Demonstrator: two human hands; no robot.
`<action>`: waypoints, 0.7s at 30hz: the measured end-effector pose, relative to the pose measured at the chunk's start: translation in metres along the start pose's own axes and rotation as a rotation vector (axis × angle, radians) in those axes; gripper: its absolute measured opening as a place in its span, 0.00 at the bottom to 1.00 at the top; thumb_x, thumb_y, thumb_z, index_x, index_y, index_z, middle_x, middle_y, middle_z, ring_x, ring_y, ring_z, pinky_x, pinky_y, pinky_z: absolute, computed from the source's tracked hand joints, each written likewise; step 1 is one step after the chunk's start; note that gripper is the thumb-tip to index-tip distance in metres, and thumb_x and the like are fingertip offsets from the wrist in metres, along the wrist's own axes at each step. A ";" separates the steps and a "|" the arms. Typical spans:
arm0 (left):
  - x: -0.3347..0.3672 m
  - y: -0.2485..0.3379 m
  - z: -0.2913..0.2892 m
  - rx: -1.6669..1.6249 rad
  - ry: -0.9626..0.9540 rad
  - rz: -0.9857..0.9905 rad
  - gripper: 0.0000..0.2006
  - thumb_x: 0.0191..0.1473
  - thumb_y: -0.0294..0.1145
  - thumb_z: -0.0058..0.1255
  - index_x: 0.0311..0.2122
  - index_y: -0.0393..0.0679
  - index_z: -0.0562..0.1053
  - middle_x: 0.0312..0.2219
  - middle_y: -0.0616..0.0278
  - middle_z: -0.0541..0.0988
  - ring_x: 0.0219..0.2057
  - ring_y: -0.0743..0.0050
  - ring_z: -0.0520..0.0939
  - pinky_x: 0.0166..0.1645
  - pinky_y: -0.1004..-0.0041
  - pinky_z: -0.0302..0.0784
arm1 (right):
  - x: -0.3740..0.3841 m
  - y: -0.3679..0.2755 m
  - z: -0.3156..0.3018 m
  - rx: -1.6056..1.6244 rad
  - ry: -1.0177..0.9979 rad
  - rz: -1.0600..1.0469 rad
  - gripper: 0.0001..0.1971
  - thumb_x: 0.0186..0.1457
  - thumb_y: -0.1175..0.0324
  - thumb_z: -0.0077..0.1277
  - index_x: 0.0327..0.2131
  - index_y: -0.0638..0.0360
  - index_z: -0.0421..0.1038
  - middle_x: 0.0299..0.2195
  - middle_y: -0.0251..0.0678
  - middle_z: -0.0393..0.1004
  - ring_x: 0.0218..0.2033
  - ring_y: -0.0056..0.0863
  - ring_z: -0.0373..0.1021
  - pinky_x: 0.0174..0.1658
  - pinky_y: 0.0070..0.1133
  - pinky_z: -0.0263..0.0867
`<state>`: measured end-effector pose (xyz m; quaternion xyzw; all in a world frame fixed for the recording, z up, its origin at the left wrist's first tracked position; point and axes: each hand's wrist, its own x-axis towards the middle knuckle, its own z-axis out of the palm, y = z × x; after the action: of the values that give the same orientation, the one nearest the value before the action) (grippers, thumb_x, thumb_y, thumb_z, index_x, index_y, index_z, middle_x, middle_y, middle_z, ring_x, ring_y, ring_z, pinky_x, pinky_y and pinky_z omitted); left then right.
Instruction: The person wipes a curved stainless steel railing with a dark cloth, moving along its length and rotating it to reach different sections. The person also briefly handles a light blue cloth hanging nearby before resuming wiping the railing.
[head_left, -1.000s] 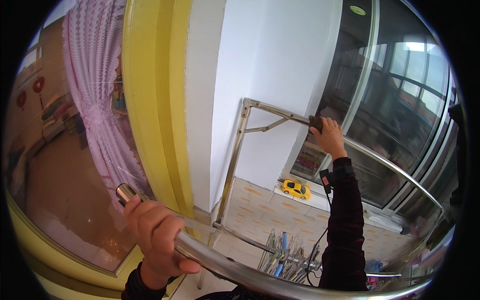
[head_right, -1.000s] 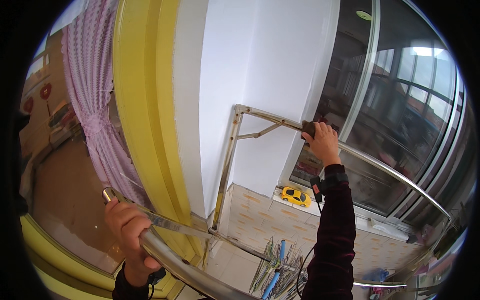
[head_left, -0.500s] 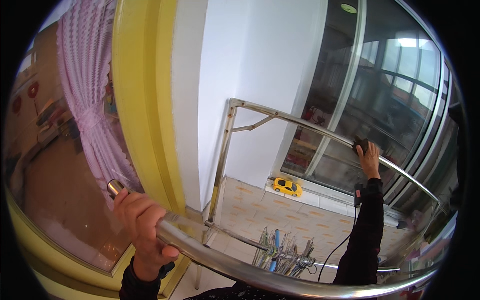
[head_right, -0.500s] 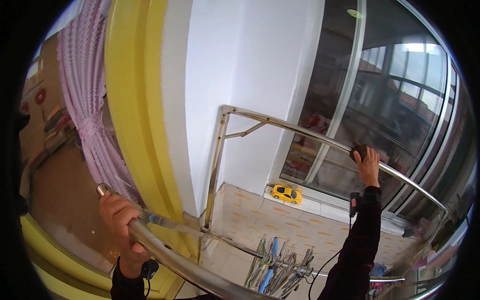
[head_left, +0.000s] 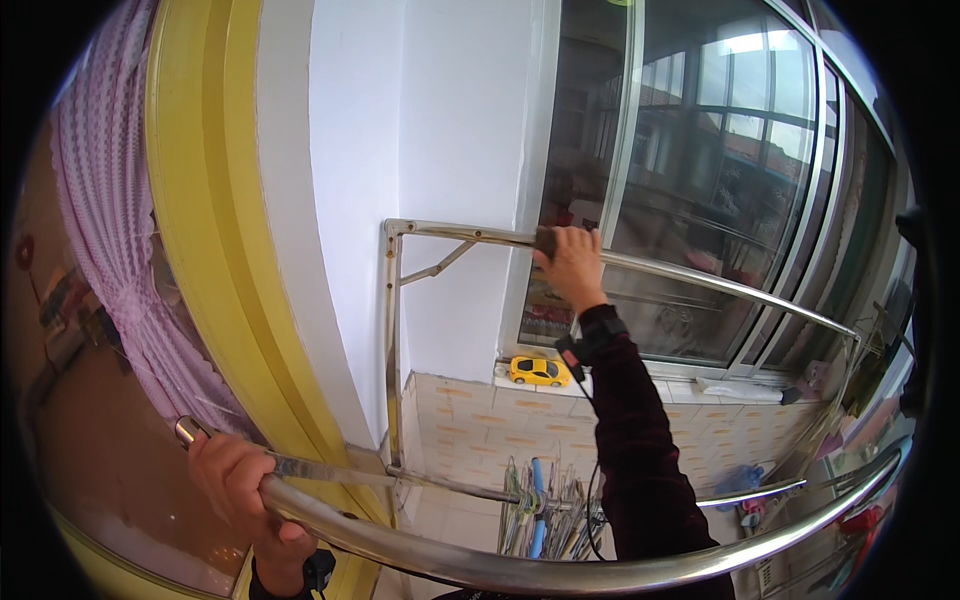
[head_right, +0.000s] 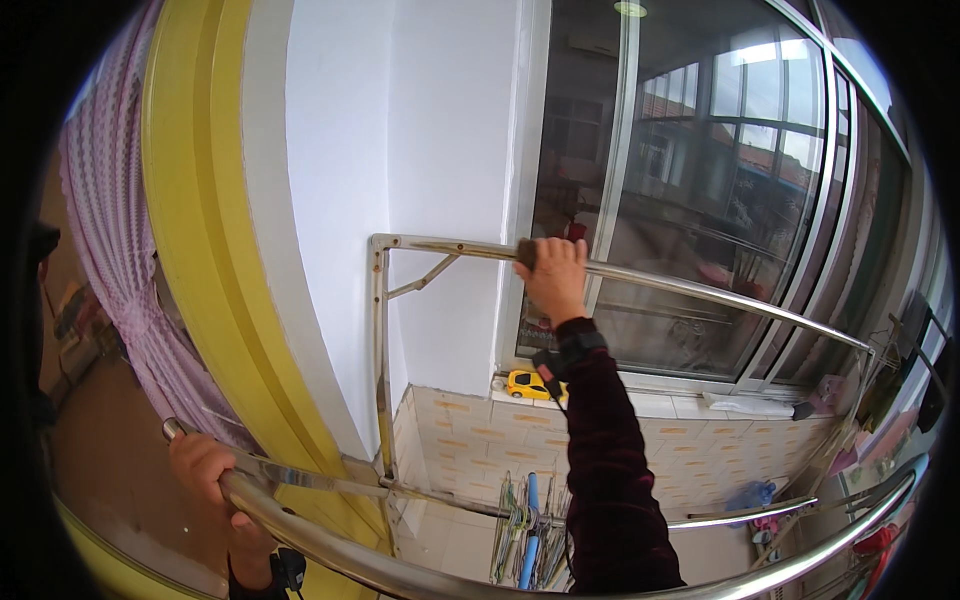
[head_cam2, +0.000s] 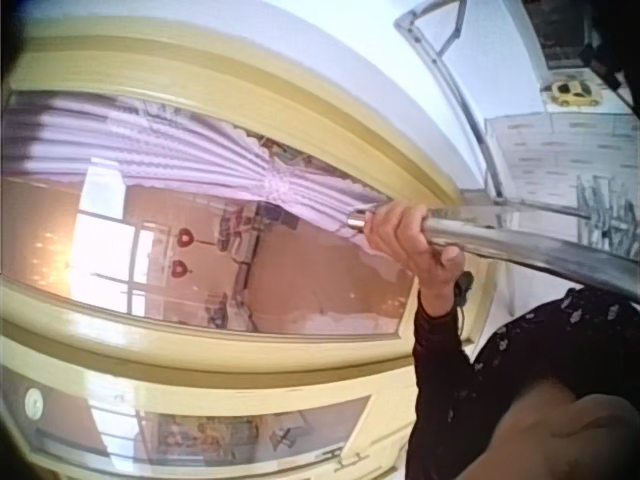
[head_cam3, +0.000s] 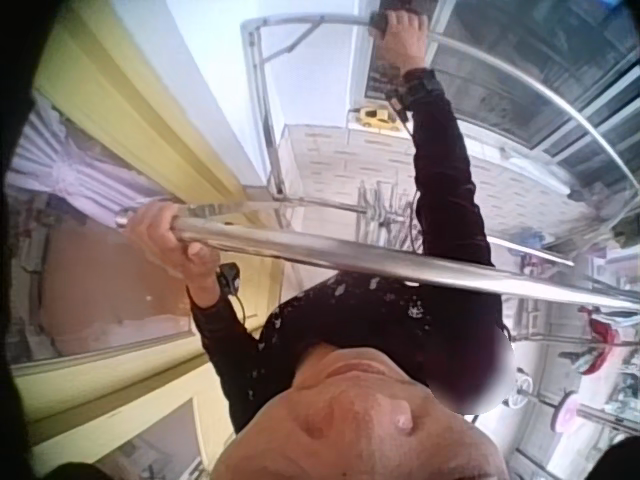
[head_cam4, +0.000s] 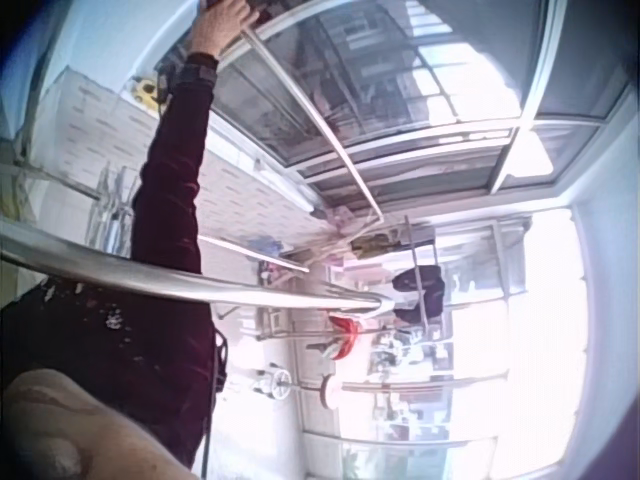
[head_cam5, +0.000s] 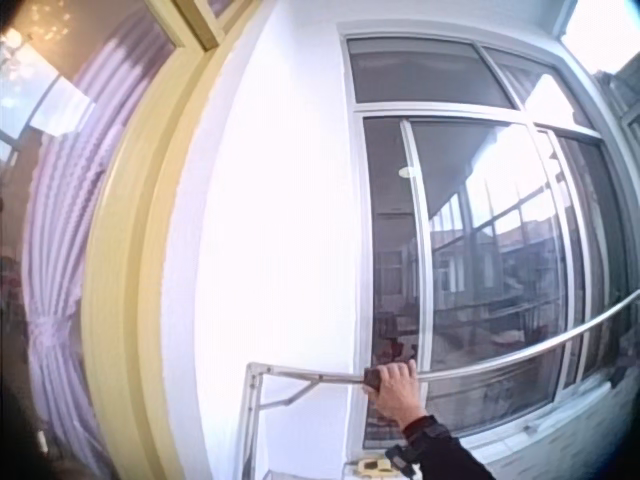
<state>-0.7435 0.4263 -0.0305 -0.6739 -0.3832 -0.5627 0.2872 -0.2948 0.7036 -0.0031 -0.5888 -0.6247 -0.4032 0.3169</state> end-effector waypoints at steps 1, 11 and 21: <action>0.000 0.001 -0.001 0.002 -0.008 -0.002 0.31 0.64 0.63 0.23 0.37 0.41 0.67 0.33 0.54 0.71 0.37 0.52 0.72 0.57 0.44 0.59 | 0.006 -0.017 0.006 -0.015 -0.014 -0.017 0.26 0.55 0.46 0.54 0.48 0.56 0.68 0.44 0.39 0.70 0.51 0.41 0.64 0.62 0.43 0.49; 0.002 0.001 -0.002 -0.019 -0.034 0.013 0.32 0.64 0.63 0.19 0.37 0.42 0.66 0.32 0.56 0.70 0.38 0.54 0.71 0.59 0.44 0.57 | 0.031 -0.082 0.028 0.037 -0.070 -0.063 0.29 0.48 0.49 0.62 0.49 0.53 0.66 0.42 0.31 0.69 0.49 0.34 0.66 0.65 0.46 0.48; -0.002 -0.001 -0.005 -0.047 -0.059 -0.011 0.32 0.64 0.63 0.22 0.37 0.39 0.65 0.34 0.54 0.69 0.41 0.54 0.70 0.60 0.47 0.56 | -0.011 0.044 -0.025 0.012 -0.078 -0.083 0.28 0.48 0.51 0.62 0.50 0.51 0.67 0.42 0.32 0.69 0.51 0.33 0.65 0.66 0.43 0.47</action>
<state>-0.7474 0.4221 -0.0317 -0.6944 -0.3820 -0.5531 0.2569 -0.2522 0.6761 0.0050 -0.5756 -0.6629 -0.3891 0.2788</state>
